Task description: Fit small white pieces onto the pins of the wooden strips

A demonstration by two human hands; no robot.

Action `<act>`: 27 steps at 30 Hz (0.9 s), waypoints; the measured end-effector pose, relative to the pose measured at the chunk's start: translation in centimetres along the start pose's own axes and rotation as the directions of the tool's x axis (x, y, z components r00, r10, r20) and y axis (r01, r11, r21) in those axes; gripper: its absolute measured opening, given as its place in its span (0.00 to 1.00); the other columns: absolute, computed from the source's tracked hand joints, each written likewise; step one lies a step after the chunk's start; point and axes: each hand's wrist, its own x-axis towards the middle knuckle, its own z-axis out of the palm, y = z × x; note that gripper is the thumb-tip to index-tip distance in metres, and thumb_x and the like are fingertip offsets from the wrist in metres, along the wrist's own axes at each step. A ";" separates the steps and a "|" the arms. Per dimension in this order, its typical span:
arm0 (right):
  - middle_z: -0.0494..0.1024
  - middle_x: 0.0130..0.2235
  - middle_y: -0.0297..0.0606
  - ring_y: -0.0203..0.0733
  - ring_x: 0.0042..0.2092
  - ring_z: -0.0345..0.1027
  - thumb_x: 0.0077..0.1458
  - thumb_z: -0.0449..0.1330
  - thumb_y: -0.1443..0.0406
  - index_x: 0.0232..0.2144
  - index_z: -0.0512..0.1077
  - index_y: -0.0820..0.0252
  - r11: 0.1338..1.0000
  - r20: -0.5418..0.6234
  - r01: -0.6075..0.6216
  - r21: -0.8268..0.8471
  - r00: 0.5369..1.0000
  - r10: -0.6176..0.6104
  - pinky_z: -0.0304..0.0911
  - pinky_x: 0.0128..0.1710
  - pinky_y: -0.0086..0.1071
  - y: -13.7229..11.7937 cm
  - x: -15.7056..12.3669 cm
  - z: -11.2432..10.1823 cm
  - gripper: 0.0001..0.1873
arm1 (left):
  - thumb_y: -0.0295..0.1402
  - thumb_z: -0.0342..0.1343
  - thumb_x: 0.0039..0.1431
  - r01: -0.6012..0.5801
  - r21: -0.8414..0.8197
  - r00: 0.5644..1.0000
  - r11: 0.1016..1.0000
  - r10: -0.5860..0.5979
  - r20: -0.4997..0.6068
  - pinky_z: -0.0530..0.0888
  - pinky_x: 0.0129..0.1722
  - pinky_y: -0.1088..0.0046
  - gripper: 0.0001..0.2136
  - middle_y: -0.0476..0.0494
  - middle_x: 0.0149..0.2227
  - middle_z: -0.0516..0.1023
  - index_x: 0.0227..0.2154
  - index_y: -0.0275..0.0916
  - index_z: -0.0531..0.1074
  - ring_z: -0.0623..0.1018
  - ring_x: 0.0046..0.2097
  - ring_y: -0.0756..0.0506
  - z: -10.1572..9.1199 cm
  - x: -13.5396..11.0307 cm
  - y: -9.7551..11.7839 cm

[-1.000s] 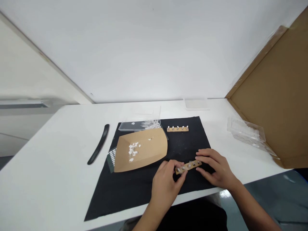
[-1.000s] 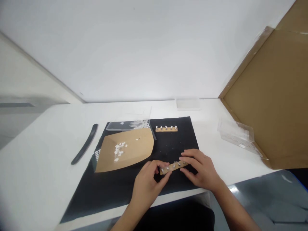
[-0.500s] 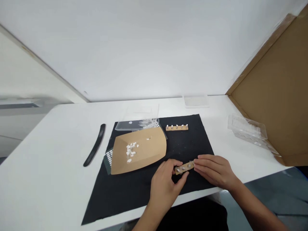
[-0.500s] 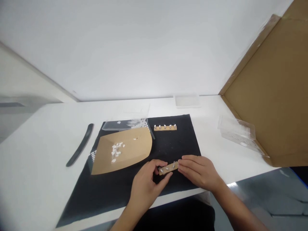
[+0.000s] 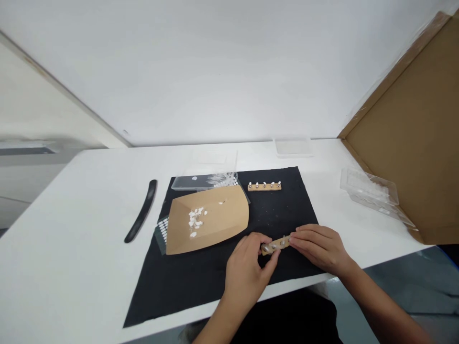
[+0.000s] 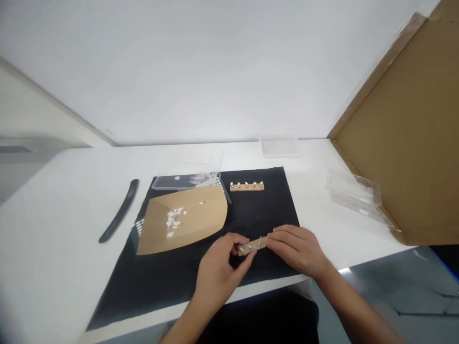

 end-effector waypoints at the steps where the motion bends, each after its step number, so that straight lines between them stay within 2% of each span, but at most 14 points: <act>1: 0.85 0.52 0.38 0.43 0.53 0.80 0.60 0.70 0.74 0.59 0.76 0.58 1.000 0.003 0.005 -0.003 1.000 -0.005 0.81 0.54 0.39 0.0 -0.1 0.0 0.26 | 0.33 0.63 0.63 0.001 0.000 1.000 1.000 -0.001 0.000 0.74 0.36 0.68 0.06 0.48 0.36 0.80 0.40 0.43 0.73 0.78 0.34 0.45 0.0 0.0 0.0; 10: 0.84 0.54 0.39 0.46 0.56 0.79 0.59 0.70 0.75 0.61 0.75 0.58 0.999 -0.004 0.036 -0.005 0.999 -0.036 0.82 0.54 0.40 0.4 -0.9 0.2 0.28 | 0.34 0.63 0.65 0.018 0.004 0.999 1.000 -0.018 0.028 0.74 0.37 0.68 0.05 0.48 0.37 0.80 0.40 0.43 0.73 0.77 0.35 0.44 0.0 -0.1 0.0; 17: 0.86 0.50 0.34 0.43 0.55 0.80 0.60 0.70 0.73 0.53 0.80 0.57 0.991 -0.044 0.040 -0.129 0.998 -0.046 0.81 0.49 0.34 0.0 -0.7 0.3 0.20 | 0.33 0.63 0.64 -0.004 -0.010 1.000 1.000 0.004 0.006 0.75 0.38 0.68 0.07 0.47 0.39 0.79 0.41 0.43 0.72 0.78 0.36 0.44 0.1 0.0 -0.1; 20: 0.86 0.50 0.36 0.44 0.55 0.80 0.63 0.68 0.73 0.54 0.79 0.60 0.982 -0.018 0.075 -0.170 0.997 -0.079 0.80 0.47 0.35 -0.3 -0.3 -0.1 0.18 | 0.31 0.62 0.64 -0.004 -0.025 1.000 1.000 0.004 -0.003 0.75 0.38 0.69 0.06 0.46 0.40 0.79 0.40 0.42 0.71 0.78 0.37 0.45 -0.1 0.1 0.0; 23: 0.86 0.52 0.38 0.43 0.55 0.80 0.65 0.65 0.74 0.54 0.79 0.62 0.974 0.028 0.128 -0.188 0.992 -0.125 0.78 0.40 0.32 -0.6 0.0 -0.6 0.16 | 0.31 0.62 0.64 -0.003 -0.034 1.000 0.999 0.003 -0.004 0.75 0.38 0.70 0.05 0.45 0.41 0.78 0.40 0.42 0.71 0.77 0.37 0.46 -0.1 0.1 0.1; 27: 0.87 0.49 0.38 0.41 0.52 0.80 0.63 0.66 0.75 0.52 0.79 0.62 0.973 0.011 0.145 -0.183 0.989 -0.145 0.76 0.39 0.31 -0.7 0.5 -0.7 0.15 | 0.30 0.63 0.63 -0.001 -0.031 1.000 1.000 0.001 -0.006 0.75 0.37 0.70 0.06 0.46 0.41 0.78 0.39 0.42 0.71 0.77 0.36 0.46 -0.1 0.1 0.2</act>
